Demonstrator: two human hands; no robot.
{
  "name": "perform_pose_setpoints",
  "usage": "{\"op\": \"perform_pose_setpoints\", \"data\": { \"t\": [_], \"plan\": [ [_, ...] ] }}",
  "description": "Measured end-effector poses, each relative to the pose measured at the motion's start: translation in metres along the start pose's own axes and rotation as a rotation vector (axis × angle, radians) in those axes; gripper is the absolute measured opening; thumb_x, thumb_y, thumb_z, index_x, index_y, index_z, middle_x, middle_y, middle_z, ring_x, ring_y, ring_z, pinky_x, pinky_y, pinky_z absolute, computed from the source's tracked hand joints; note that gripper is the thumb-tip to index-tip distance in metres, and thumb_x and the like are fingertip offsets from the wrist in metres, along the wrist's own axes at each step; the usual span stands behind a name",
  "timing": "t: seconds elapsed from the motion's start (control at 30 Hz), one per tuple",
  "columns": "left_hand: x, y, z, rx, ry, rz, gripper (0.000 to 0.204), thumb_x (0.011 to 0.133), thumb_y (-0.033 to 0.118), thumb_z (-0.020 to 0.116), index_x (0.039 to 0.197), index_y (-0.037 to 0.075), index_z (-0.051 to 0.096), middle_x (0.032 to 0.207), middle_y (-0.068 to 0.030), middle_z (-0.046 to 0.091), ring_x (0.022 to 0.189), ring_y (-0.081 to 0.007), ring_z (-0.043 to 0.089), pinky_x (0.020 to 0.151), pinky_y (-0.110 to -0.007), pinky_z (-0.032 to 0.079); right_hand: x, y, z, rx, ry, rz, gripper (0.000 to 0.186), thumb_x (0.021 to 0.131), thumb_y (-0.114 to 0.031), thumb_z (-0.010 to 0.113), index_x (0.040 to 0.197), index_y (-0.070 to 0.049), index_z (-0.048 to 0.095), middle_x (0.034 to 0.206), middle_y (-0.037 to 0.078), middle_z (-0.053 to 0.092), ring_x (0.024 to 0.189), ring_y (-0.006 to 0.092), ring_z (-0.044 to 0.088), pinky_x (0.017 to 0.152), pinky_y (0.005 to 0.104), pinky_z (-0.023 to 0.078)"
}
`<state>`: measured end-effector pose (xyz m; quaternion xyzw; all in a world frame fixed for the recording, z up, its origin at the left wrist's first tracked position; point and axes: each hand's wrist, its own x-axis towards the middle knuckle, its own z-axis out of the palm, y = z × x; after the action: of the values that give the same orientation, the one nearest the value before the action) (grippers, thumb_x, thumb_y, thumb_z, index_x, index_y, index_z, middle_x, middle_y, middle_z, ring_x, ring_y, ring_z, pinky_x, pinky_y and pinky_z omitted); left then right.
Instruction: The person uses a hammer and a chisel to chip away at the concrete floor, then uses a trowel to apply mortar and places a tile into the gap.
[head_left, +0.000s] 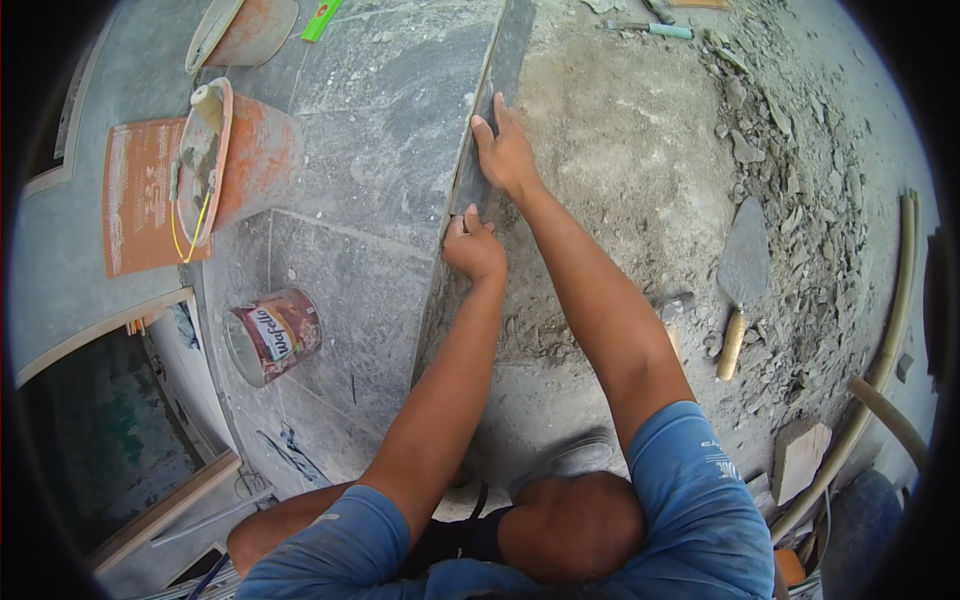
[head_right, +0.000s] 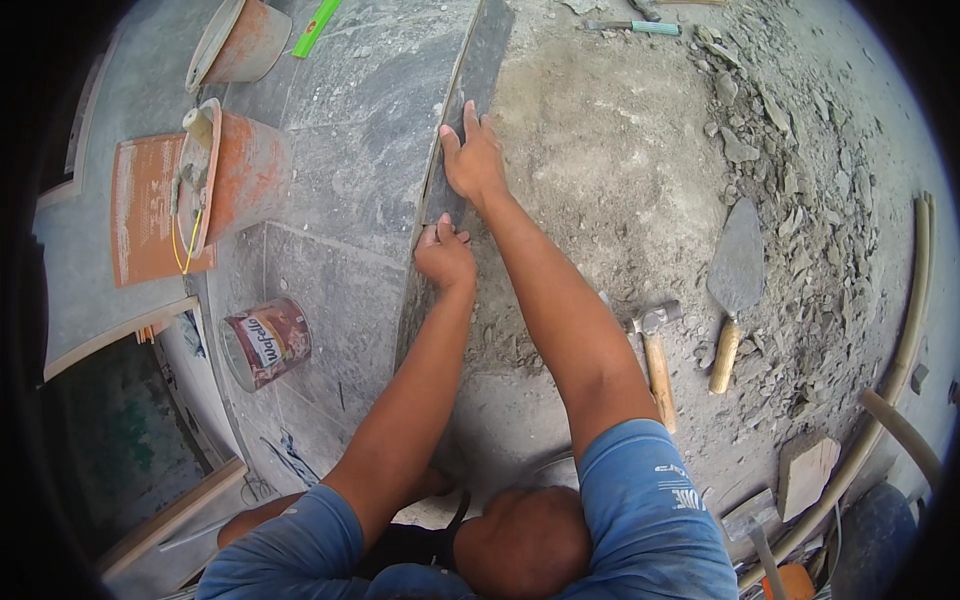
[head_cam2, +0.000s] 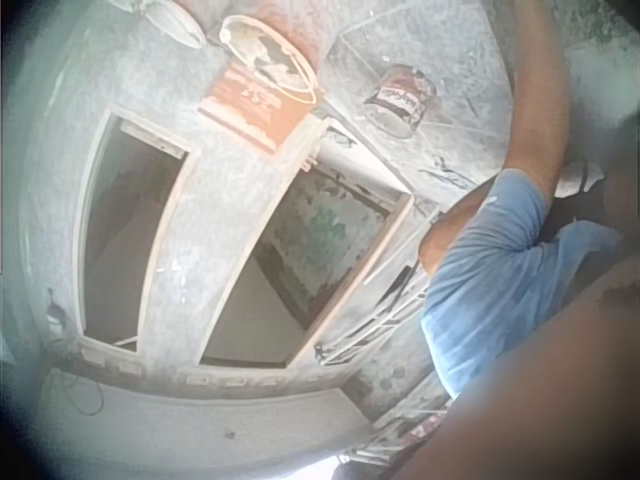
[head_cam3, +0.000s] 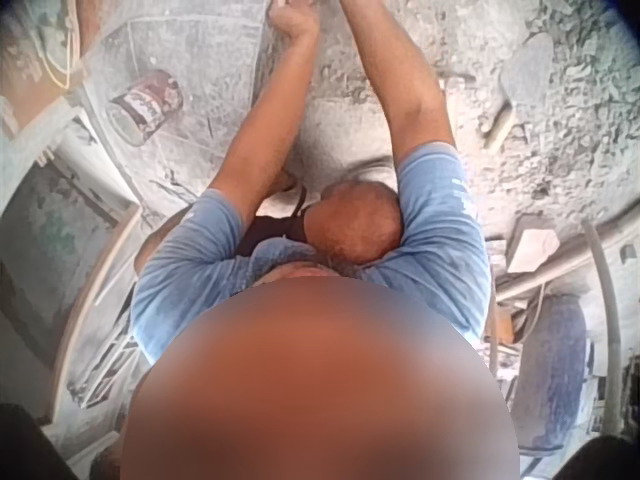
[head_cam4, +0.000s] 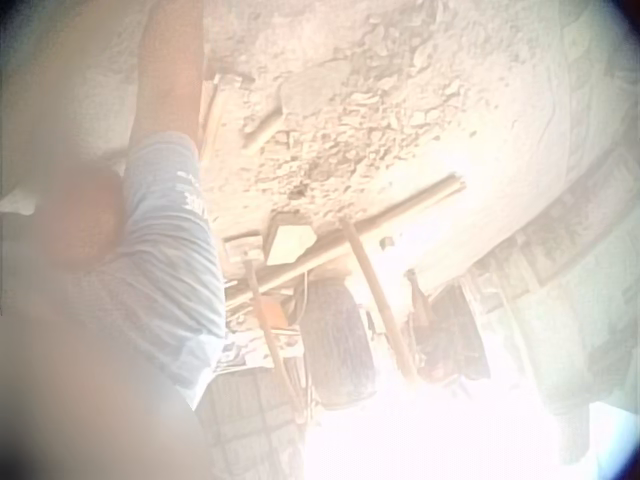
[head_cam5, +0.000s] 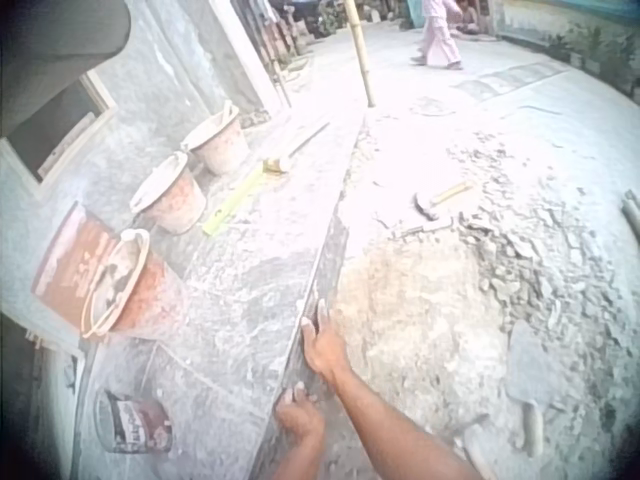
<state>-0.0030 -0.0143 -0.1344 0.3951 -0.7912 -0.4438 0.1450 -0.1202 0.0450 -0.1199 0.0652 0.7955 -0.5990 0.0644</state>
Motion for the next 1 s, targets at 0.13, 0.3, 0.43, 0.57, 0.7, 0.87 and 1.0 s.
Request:
{"op": "perform_pose_setpoints", "data": {
  "t": [0.13, 0.3, 0.43, 0.57, 0.7, 0.87, 1.0],
  "plan": [
    [0.002, -0.001, 0.010, -0.038, 0.077, 0.056, 0.031, 0.093, 0.017, 0.060, 0.076, -0.009, 0.064, 0.066, -0.0175, 0.066, 0.056, -0.0243, 0.068, 0.050, -0.034, 0.050, -0.003, 0.005, 0.003, 0.051, 0.005, -0.014, 0.068, 0.096, -0.043, 0.047, 0.150, -0.007, 0.027, 0.148, 0.033, 0.028, 0.137, 0.0464, 0.029, 0.114, 0.0444, 0.023],
    [0.007, 0.015, 0.022, -0.132, 0.040, -0.041, 0.029, 0.094, 0.017, 0.059, 0.084, -0.011, 0.063, 0.072, -0.0183, 0.067, 0.057, -0.0246, 0.068, 0.047, -0.034, 0.051, 0.011, 0.006, 0.000, 0.118, 0.039, -0.047, 0.067, 0.098, -0.045, 0.044, 0.149, -0.005, 0.028, 0.149, 0.028, 0.031, 0.139, 0.0418, 0.029, 0.115, 0.0412, 0.023],
    [0.005, 0.027, 0.022, -0.204, 0.040, -0.126, 0.030, 0.096, 0.017, 0.056, 0.091, -0.012, 0.061, 0.075, -0.0185, 0.065, 0.057, -0.0245, 0.068, 0.043, -0.033, 0.052, 0.007, 0.000, 0.002, 0.086, 0.055, -0.035, 0.066, 0.098, -0.044, 0.044, 0.150, -0.007, 0.028, 0.149, 0.028, 0.030, 0.139, 0.0418, 0.028, 0.115, 0.0414, 0.023],
    [0.003, 0.028, 0.018, -0.172, -0.040, -0.153, 0.030, 0.099, 0.017, 0.053, 0.096, -0.013, 0.056, 0.086, -0.0178, 0.062, 0.062, -0.0235, 0.066, 0.048, -0.032, 0.054, 0.004, -0.002, 0.004, 0.061, 0.044, 0.009, 0.063, 0.098, -0.043, 0.044, 0.150, -0.013, 0.029, 0.148, 0.029, 0.030, 0.137, 0.0455, 0.030, 0.114, 0.0444, 0.023],
    [0.002, 0.024, 0.014, -0.071, -0.066, -0.087, 0.032, 0.099, 0.018, 0.053, 0.091, -0.012, 0.057, 0.082, -0.0157, 0.062, 0.063, -0.0221, 0.067, 0.050, -0.031, 0.055, 0.004, -0.003, 0.001, 0.034, 0.051, 0.011, 0.061, 0.098, -0.043, 0.045, 0.151, -0.017, 0.029, 0.148, 0.031, 0.030, 0.135, 0.0497, 0.030, 0.114, 0.0471, 0.023],
    [0.004, 0.020, 0.010, -0.046, -0.060, -0.024, 0.030, 0.098, 0.017, 0.054, 0.085, -0.011, 0.058, 0.078, -0.0135, 0.062, 0.064, -0.0211, 0.067, 0.052, -0.030, 0.055, 0.002, -0.007, 0.000, 0.040, 0.008, 0.028, 0.061, 0.097, -0.040, 0.046, 0.151, -0.018, 0.029, 0.150, 0.028, 0.027, 0.135, 0.0492, 0.029, 0.113, 0.0478, 0.025],
    [0.005, 0.022, 0.015, -0.111, -0.029, 0.015, 0.027, 0.097, 0.013, 0.055, 0.083, -0.010, 0.057, 0.078, -0.0128, 0.061, 0.066, -0.0213, 0.068, 0.054, -0.030, 0.055, 0.006, -0.001, 0.000, 0.135, 0.054, -0.038, 0.062, 0.097, -0.040, 0.047, 0.151, -0.017, 0.028, 0.151, 0.028, 0.027, 0.136, 0.0486, 0.029, 0.114, 0.0475, 0.024]
  ]
}}
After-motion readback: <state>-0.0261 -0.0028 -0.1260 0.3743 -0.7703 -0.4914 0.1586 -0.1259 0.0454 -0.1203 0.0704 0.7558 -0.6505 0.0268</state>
